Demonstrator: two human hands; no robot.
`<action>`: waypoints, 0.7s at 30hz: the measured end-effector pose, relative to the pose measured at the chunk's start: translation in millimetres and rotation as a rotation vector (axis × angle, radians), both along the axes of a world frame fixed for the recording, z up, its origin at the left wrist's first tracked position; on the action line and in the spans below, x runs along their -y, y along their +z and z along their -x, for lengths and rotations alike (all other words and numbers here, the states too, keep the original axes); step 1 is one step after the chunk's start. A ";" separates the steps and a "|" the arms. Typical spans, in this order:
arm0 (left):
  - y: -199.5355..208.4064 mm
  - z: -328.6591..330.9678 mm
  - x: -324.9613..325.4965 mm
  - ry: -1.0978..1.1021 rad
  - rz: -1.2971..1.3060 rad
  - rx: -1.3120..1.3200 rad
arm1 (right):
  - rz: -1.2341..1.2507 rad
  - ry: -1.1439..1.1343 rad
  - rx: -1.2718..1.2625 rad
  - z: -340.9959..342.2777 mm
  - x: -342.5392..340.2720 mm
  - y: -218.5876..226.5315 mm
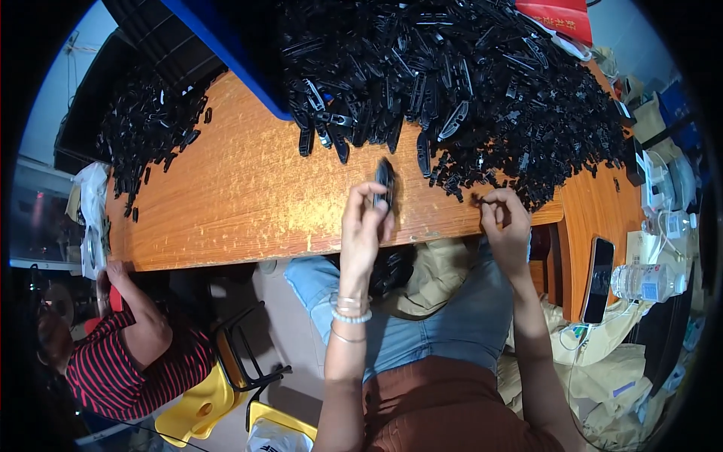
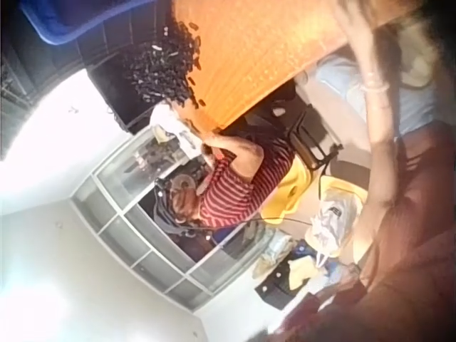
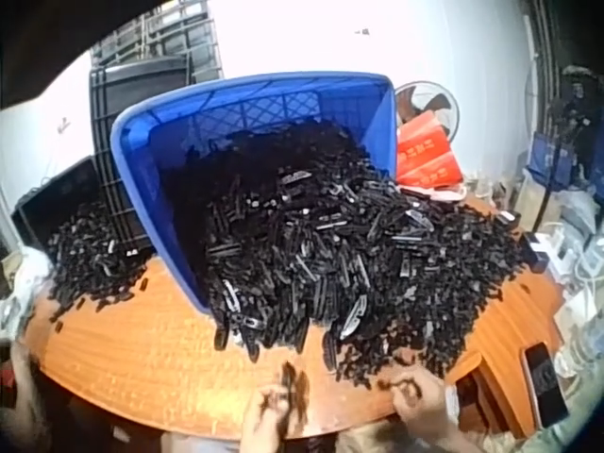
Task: Assembling small black plastic components by snapping them together manually.
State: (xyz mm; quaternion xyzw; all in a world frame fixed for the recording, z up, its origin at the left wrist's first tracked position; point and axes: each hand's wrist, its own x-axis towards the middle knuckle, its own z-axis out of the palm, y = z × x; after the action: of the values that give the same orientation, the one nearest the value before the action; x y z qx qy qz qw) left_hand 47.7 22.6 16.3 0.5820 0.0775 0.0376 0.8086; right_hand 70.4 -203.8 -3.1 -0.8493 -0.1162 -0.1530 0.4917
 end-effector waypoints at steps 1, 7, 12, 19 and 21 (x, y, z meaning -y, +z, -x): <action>-3.7 7.1 2.5 -0.030 0.010 0.033 | -0.001 0.000 -0.001 5.4 -5.2 0.2; 1.4 40.8 20.5 -0.151 0.041 0.000 | -0.606 0.255 -0.347 32.7 -27.3 27.5; 3.0 42.9 27.4 -0.001 -0.023 0.069 | -0.600 0.206 -0.288 40.5 -21.5 26.1; 18.1 48.4 31.3 -0.071 -0.167 -0.014 | -0.516 0.267 -0.309 42.1 -21.6 38.0; 10.6 50.9 32.8 -0.101 -0.158 -0.013 | -0.386 0.284 -0.257 42.7 -27.2 38.9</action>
State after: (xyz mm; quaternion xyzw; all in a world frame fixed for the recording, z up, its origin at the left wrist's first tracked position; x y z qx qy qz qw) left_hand -3.1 -10.2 26.8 0.6472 0.0503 -0.0012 0.7607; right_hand 27.6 -176.6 35.8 -0.7276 -0.1392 0.0074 0.6716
